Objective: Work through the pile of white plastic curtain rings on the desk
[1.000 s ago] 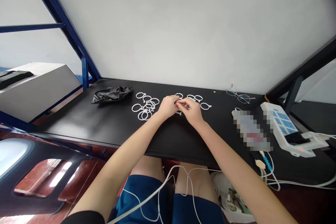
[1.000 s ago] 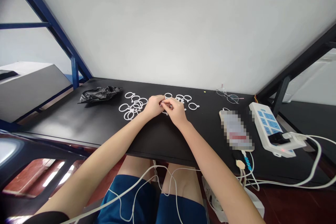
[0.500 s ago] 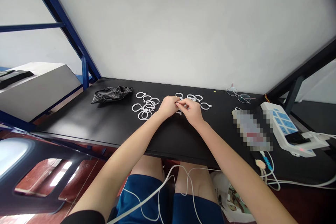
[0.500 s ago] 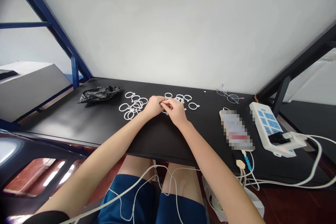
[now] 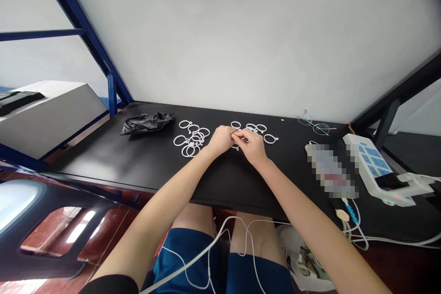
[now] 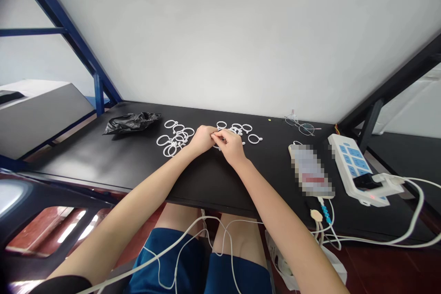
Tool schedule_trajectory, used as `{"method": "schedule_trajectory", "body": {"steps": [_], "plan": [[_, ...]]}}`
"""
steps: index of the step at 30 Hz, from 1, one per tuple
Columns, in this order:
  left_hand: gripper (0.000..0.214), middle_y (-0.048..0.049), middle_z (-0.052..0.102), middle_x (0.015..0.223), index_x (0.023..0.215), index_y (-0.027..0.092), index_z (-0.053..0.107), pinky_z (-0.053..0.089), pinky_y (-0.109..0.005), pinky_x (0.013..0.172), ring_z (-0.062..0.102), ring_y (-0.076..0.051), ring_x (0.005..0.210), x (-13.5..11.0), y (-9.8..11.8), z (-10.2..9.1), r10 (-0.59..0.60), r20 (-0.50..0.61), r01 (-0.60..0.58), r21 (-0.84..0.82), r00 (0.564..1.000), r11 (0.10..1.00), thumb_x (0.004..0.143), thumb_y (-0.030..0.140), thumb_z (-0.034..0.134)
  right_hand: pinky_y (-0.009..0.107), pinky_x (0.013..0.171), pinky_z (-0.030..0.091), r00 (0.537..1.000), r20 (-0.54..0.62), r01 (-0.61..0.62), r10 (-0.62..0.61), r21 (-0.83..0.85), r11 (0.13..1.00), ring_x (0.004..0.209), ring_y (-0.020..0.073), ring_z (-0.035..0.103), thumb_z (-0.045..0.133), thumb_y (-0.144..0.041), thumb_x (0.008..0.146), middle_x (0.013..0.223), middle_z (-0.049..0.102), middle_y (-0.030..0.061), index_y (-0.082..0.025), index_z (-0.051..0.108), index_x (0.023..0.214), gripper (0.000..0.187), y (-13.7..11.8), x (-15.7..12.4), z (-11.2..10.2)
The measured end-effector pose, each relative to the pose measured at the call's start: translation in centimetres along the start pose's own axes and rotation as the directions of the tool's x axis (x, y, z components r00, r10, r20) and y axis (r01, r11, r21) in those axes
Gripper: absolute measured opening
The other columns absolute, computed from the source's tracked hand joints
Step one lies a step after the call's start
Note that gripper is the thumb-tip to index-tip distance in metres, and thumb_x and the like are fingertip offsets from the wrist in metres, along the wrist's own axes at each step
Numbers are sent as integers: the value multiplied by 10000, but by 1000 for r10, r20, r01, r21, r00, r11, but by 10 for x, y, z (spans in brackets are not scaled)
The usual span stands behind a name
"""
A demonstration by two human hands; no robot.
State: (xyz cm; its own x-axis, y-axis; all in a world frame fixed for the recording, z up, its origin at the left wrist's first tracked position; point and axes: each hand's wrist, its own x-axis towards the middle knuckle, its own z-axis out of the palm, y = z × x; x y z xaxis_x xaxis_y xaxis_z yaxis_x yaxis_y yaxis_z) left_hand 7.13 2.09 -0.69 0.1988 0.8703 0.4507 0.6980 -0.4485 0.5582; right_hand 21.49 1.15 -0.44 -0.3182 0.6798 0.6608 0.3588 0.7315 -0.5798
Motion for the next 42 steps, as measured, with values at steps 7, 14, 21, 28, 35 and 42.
{"method": "schedule_trajectory", "body": {"steps": [7,14,21,28,35,42], "plan": [[202,40,364,489,504,160,337,216,-242,514,262,-79,512,0,-2,2,6,4,-6,-3,1000,1000,648,102,465,276,570,462,1000,-12,14,-14,-7,1000,627,147,561,572,-283,880,690,634,11,-215,638,723,183,0,0,0],[187,38,373,489,497,157,364,216,-242,514,267,-81,516,0,-2,1,-2,10,2,-11,1000,1000,655,120,458,298,575,468,1000,-2,-27,27,-22,999,637,167,574,545,-349,888,694,642,24,-227,643,718,231,-1,0,0],[192,35,382,497,495,154,393,213,-245,520,254,-85,530,0,-1,1,-15,18,15,7,1000,1000,669,121,465,302,572,466,1000,0,-22,22,-17,1000,633,166,569,549,-332,881,701,646,24,-226,651,724,215,0,0,0],[194,11,462,545,527,161,446,231,-254,536,311,-101,531,-1,-1,2,-16,15,15,80,1000,997,716,142,485,280,555,465,1000,-10,-2,2,11,1000,637,155,569,574,-284,872,708,638,21,-216,653,740,167,0,0,1],[104,-18,588,769,714,188,525,269,-255,542,476,-138,660,-4,4,1,-20,-70,35,221,997,975,815,201,500,280,549,481,998,-7,-54,54,-4,999,691,170,617,571,-309,873,760,665,33,-221,664,793,152,1,1,1],[168,-49,606,1022,1022,216,538,429,-276,691,526,-198,975,-6,7,1,-22,-75,40,243,997,969,871,285,517,287,566,472,992,-80,-107,102,-56,993,647,163,610,565,-321,869,746,679,30,-210,665,807,162,10,2,-2]]}}
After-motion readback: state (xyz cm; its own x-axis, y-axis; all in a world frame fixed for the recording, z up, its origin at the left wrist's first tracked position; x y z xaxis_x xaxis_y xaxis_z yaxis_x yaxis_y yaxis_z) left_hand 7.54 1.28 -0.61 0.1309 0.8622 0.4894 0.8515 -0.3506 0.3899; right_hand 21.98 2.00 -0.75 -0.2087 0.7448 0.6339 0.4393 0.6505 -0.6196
